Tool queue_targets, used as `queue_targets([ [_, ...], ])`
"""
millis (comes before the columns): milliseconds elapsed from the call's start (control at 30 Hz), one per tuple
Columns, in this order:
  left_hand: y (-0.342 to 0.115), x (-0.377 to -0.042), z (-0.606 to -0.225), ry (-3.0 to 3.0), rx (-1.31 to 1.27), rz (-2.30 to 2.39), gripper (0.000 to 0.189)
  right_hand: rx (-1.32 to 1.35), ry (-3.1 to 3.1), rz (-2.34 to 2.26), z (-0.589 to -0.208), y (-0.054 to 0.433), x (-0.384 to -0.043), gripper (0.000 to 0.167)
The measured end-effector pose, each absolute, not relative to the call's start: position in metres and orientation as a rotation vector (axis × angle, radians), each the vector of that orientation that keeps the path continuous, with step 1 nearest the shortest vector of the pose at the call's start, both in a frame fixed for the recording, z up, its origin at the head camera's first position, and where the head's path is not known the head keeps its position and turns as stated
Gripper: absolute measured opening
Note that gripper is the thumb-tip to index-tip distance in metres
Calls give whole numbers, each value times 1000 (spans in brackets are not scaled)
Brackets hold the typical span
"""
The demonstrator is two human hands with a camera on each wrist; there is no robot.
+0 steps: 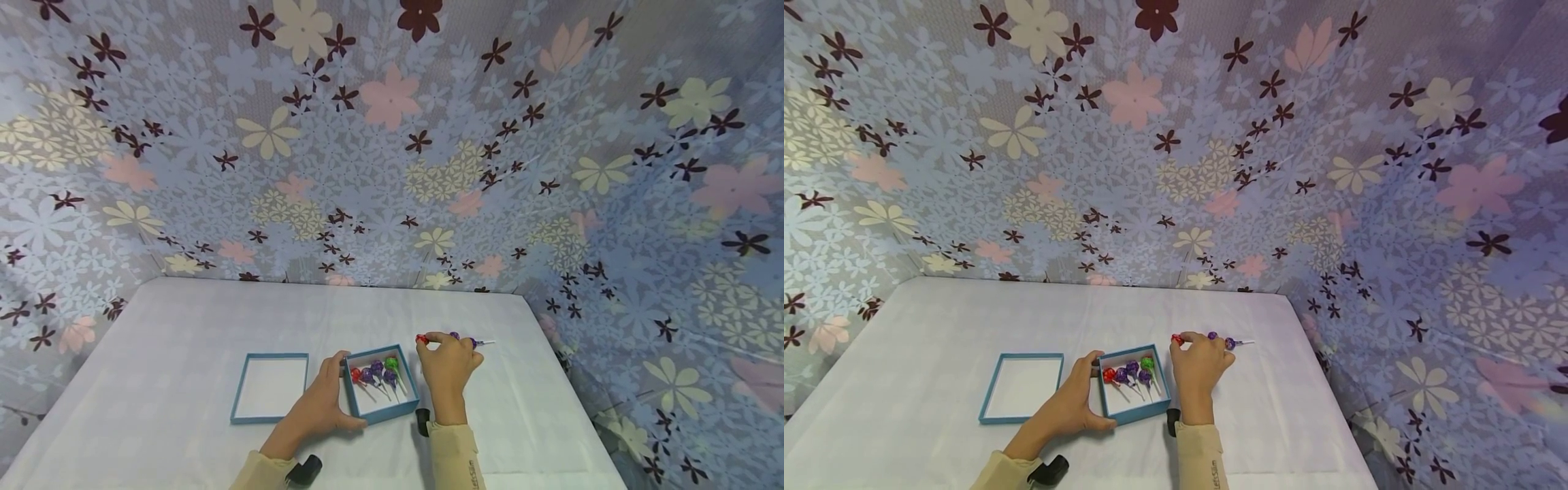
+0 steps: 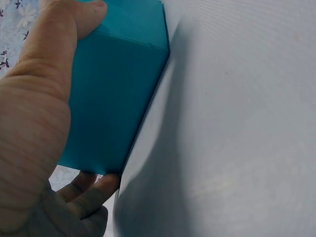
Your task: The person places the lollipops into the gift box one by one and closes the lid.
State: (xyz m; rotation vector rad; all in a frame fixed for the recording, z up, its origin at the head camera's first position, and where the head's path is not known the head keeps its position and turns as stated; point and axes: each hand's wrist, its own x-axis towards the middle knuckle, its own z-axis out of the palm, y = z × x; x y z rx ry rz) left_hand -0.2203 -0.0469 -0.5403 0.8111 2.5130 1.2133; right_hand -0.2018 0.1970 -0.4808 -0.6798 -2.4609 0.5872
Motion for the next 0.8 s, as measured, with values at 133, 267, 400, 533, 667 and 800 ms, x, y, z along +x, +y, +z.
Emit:
queue_targets([
  [133, -47, -221, -542, 2519, 821, 1207, 135, -672, -2455, 587, -480, 196, -202, 18],
  [267, -47, -221, -543, 2523, 829, 1206, 135, -658, -2450, 587, -479, 195, -201, 18],
  [400, -47, -220, -544, 2523, 829, 1212, 135, -639, -2433, 581, -480, 193, -201, 19],
  [533, -46, -220, -544, 2527, 825, 1214, 136, -614, -2404, 575, -480, 192, -201, 19],
  [667, -46, -220, -544, 2533, 825, 1210, 135, -592, -2387, 582, -479, 188, -201, 17],
  [800, -46, -220, -542, 2528, 817, 1211, 135, -561, -2374, 575, -478, 183, -199, 15],
])
